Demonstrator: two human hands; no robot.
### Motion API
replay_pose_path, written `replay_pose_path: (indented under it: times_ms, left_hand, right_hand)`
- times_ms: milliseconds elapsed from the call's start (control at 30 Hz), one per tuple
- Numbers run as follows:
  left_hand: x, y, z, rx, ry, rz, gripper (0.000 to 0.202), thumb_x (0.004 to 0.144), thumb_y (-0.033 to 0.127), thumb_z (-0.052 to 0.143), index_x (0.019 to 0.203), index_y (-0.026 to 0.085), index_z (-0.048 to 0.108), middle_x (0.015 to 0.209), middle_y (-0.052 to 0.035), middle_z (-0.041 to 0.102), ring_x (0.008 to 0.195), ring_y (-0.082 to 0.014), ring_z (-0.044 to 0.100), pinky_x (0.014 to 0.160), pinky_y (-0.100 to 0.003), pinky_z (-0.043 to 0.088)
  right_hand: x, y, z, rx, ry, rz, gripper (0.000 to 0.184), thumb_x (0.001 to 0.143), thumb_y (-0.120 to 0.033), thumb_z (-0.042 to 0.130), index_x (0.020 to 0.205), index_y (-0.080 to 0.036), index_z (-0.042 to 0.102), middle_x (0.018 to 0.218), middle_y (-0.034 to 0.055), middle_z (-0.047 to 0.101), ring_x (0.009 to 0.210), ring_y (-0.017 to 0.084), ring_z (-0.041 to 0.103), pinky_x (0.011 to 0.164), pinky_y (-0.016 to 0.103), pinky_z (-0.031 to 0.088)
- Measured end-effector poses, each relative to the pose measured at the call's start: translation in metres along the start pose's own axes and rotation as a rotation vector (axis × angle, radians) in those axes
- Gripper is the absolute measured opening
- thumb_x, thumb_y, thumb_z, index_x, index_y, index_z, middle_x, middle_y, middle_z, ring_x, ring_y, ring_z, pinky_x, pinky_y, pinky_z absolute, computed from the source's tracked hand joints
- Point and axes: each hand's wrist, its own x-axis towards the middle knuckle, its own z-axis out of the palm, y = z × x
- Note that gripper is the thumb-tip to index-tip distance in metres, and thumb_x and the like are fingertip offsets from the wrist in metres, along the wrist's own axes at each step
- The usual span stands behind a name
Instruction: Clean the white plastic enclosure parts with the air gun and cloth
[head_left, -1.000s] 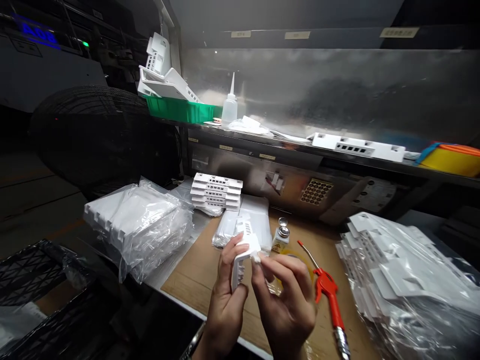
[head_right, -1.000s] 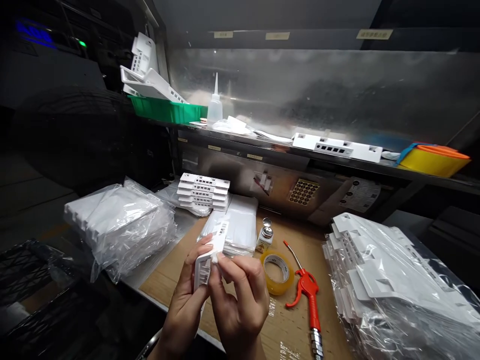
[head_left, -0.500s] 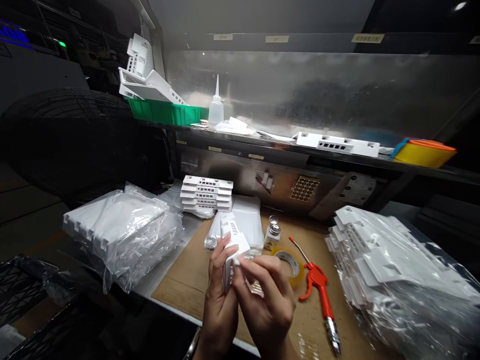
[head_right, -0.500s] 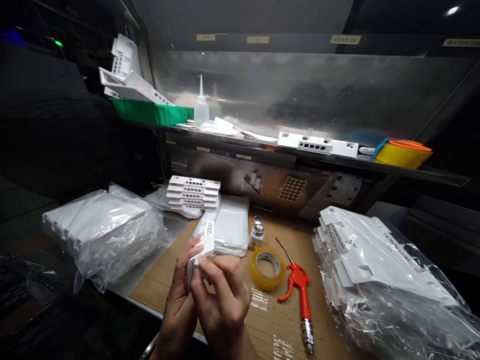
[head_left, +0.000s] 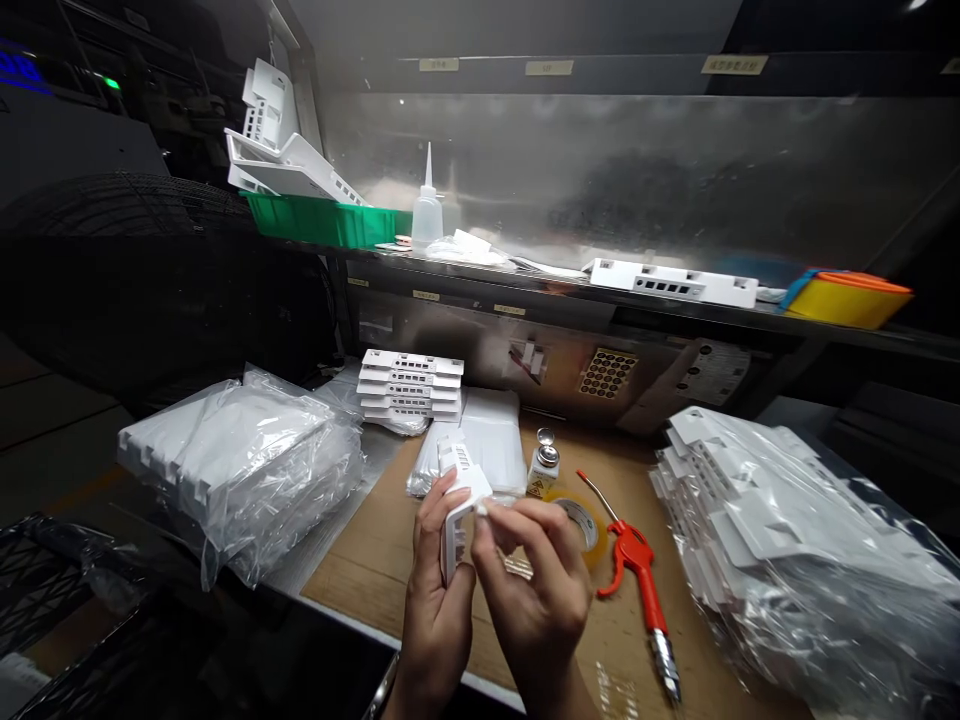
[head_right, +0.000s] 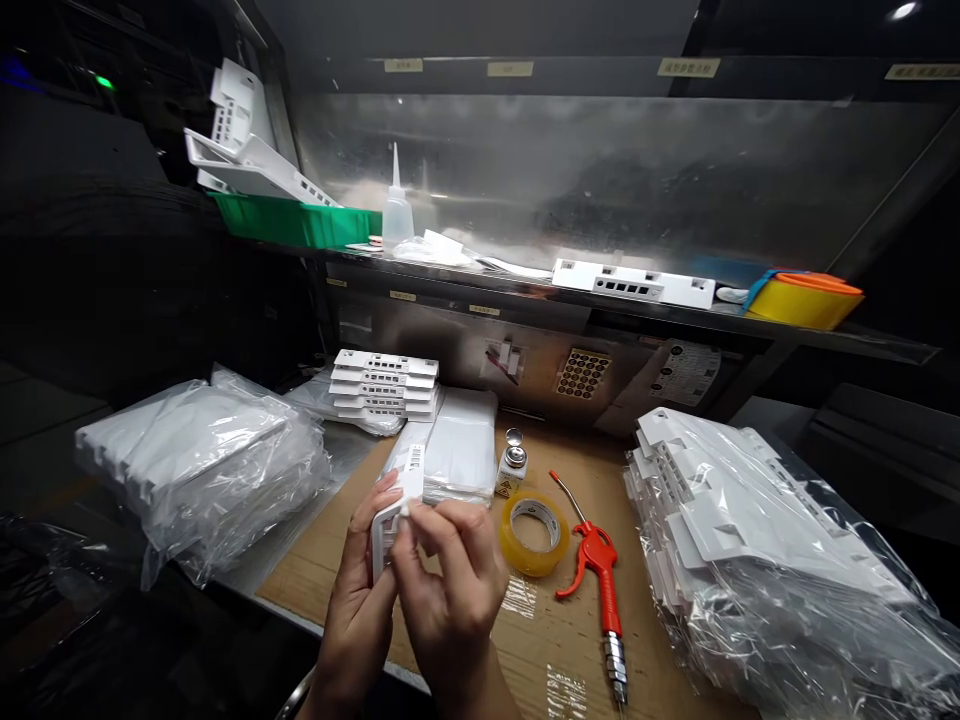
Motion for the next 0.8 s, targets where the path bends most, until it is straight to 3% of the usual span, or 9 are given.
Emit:
replay_pose_path:
  times_ms: [133,233,300,333,467,567,633,700,800]
  left_hand:
    - [0.001,-0.002,-0.003,-0.017,0.002,-0.022,0.052,0.095,0.011,0.05,0.137,0.04,0.057,0.159,0.0019,0.043,0.153,-0.0228,0.03,0.128,-0.044,0.02]
    - [0.005,0.001,-0.008,-0.128,0.011,-0.113,0.061,0.087,0.005,0.049,0.138,0.039,0.055,0.16,0.0034,0.042,0.154,-0.0223,0.028,0.129,-0.043,0.017]
    - [0.008,0.007,-0.012,-0.245,0.032,-0.233,0.064,0.084,0.005,0.051,0.138,0.037,0.055,0.161,0.0036,0.042,0.153,-0.0232,0.03,0.129,-0.043,0.018]
    - [0.01,0.01,-0.013,-0.308,0.044,-0.296,0.065,0.082,0.005,0.052,0.138,0.037,0.055,0.162,0.0039,0.041,0.152,-0.0236,0.032,0.128,-0.042,0.019]
    - [0.017,0.02,-0.021,-0.551,0.129,-0.505,0.085,0.071,0.005,0.06,0.147,0.039,0.046,0.158,0.0026,0.048,0.145,-0.0258,0.044,0.123,-0.042,0.032]
    - [0.024,0.023,-0.036,-0.695,0.168,-0.66,0.099,0.067,0.006,0.063,0.156,0.038,0.033,0.148,-0.0028,0.06,0.133,-0.0311,0.059,0.116,-0.051,0.042]
    - [0.032,0.024,-0.051,-0.787,0.058,-0.746,0.097,0.067,0.009,0.062,0.157,0.032,0.034,0.143,-0.0074,0.064,0.127,-0.0358,0.063,0.113,-0.058,0.045]
    - [0.04,0.024,-0.068,-0.878,-0.136,-0.782,0.088,0.07,0.014,0.061,0.155,0.022,0.04,0.14,-0.0128,0.066,0.126,-0.0403,0.063,0.112,-0.063,0.043]
    - [0.048,0.024,-0.091,-0.982,-0.401,-0.768,0.075,0.078,0.026,0.061,0.151,0.013,0.047,0.141,-0.0176,0.065,0.131,-0.0437,0.058,0.116,-0.064,0.036]
  right_hand:
    - [0.003,0.016,-0.004,-0.022,0.005,0.024,0.017,0.09,-0.008,0.07,0.103,-0.018,0.073,0.092,0.0029,0.064,0.075,0.012,0.061,0.069,0.025,0.054]
    - [0.006,0.054,-0.024,-0.146,0.133,0.128,0.008,0.091,-0.017,0.072,0.097,-0.018,0.075,0.091,0.0033,0.065,0.073,0.013,0.059,0.066,0.027,0.051]
    - [0.001,0.089,-0.043,-0.278,0.127,0.236,0.015,0.091,-0.032,0.072,0.093,-0.018,0.077,0.088,0.0042,0.066,0.073,0.016,0.059,0.067,0.03,0.049]
    - [-0.004,0.107,-0.052,-0.363,0.065,0.311,0.022,0.091,-0.04,0.07,0.091,-0.019,0.077,0.088,0.005,0.067,0.075,0.018,0.06,0.069,0.032,0.048]
    - [-0.031,0.17,-0.073,-0.667,-0.442,0.605,0.047,0.09,-0.061,0.053,0.09,-0.023,0.081,0.094,0.0106,0.073,0.092,0.031,0.059,0.079,0.042,0.045]
    - [-0.051,0.195,-0.087,-0.708,-0.563,0.624,0.061,0.088,-0.068,0.047,0.106,-0.019,0.08,0.106,0.0144,0.073,0.099,0.035,0.059,0.085,0.046,0.047]
    - [-0.065,0.205,-0.107,-0.759,-0.536,0.593,0.07,0.09,-0.068,0.04,0.117,-0.014,0.076,0.117,0.0177,0.07,0.106,0.037,0.06,0.091,0.048,0.048]
    - [-0.082,0.215,-0.134,-0.855,-0.51,0.577,0.075,0.093,-0.062,0.031,0.123,-0.007,0.071,0.124,0.0226,0.066,0.113,0.04,0.061,0.098,0.051,0.047]
    - [-0.113,0.23,-0.17,-0.988,-0.588,0.655,0.08,0.091,-0.062,0.031,0.132,-0.001,0.063,0.122,0.0296,0.065,0.111,0.047,0.064,0.094,0.057,0.05]
